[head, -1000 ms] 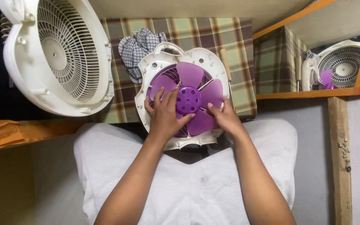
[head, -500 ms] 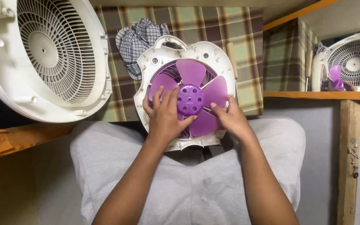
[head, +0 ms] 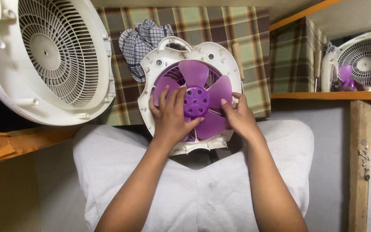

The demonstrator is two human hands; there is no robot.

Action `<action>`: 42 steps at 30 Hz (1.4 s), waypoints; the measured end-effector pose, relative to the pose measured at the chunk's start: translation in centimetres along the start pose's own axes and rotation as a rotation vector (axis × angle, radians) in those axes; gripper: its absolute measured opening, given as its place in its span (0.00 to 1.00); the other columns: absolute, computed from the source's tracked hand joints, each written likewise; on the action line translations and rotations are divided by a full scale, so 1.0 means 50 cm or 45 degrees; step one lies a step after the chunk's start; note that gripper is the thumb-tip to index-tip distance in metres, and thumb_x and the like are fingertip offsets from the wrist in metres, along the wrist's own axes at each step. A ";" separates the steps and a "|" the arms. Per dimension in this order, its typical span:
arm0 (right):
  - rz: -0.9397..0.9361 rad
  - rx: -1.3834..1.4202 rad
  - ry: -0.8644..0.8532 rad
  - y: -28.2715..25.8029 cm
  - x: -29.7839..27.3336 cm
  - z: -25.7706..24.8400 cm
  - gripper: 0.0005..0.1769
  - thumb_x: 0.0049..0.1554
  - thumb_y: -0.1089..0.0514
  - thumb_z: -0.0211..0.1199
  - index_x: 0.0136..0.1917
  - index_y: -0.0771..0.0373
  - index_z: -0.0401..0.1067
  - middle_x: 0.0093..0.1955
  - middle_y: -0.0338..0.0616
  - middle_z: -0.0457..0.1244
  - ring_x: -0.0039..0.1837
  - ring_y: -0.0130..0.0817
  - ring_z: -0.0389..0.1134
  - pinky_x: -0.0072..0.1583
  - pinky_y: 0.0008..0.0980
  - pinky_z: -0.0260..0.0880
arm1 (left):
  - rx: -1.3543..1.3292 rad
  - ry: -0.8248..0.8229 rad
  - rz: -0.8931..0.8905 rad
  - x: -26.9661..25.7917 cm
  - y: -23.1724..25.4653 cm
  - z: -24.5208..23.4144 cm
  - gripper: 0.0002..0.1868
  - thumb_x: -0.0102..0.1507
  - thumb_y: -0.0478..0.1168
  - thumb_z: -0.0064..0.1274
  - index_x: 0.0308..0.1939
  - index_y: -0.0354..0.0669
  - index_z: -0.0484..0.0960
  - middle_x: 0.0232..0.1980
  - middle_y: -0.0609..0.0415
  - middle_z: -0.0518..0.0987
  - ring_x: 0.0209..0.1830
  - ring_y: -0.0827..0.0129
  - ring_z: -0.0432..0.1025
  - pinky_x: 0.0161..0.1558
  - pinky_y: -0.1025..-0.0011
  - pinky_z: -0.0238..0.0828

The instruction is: The person reassembles an electric fan by placing the motor into the fan housing, securing it with a screwdriver, and attaching the purple fan blades. They then fasten the blades to the motor shaft using a screwdriver.

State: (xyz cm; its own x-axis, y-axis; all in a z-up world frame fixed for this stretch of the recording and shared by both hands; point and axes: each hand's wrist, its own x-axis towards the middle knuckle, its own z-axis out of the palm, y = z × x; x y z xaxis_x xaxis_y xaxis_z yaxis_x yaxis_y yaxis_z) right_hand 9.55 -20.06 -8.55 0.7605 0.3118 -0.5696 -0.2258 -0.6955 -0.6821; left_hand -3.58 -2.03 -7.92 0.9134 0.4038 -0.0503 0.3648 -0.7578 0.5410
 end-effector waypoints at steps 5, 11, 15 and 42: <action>0.148 0.065 0.020 -0.008 -0.010 -0.010 0.40 0.58 0.42 0.58 0.76 0.64 0.53 0.54 0.51 0.66 0.45 0.36 0.71 0.41 0.35 0.73 | 0.041 0.086 0.073 -0.001 -0.002 -0.001 0.56 0.45 0.64 0.73 0.70 0.42 0.68 0.69 0.43 0.67 0.77 0.45 0.48 0.71 0.36 0.30; -0.256 -0.092 0.200 0.013 0.000 -0.020 0.38 0.63 0.43 0.63 0.75 0.68 0.56 0.61 0.52 0.65 0.55 0.33 0.70 0.54 0.33 0.72 | 0.124 0.046 0.085 0.001 -0.013 -0.008 0.54 0.43 0.60 0.74 0.69 0.46 0.71 0.69 0.44 0.67 0.76 0.45 0.48 0.69 0.32 0.29; -0.132 0.027 0.158 0.026 -0.003 -0.025 0.38 0.59 0.43 0.59 0.75 0.63 0.56 0.60 0.47 0.66 0.50 0.34 0.70 0.52 0.34 0.71 | 0.124 0.025 0.138 0.004 -0.020 -0.013 0.53 0.45 0.60 0.73 0.70 0.48 0.71 0.68 0.49 0.69 0.77 0.48 0.50 0.71 0.32 0.30; -0.917 0.345 0.281 -0.050 -0.074 0.009 0.07 0.60 0.64 0.68 0.52 0.65 0.76 0.51 0.41 0.68 0.48 0.24 0.69 0.52 0.24 0.70 | -3.006 -0.347 -0.521 -0.027 -0.059 0.051 0.28 0.71 0.55 0.51 0.69 0.44 0.71 0.63 0.47 0.76 0.59 0.59 0.75 0.56 0.61 0.78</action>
State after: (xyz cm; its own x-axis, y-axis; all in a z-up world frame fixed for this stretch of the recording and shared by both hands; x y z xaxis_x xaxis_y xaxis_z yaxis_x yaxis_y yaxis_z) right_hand 7.04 -19.17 -4.93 0.8722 0.4693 0.1380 0.2482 -0.1815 -0.9516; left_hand -5.44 -1.66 -11.60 0.9421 0.1268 -0.3103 -0.0958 0.9889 0.1132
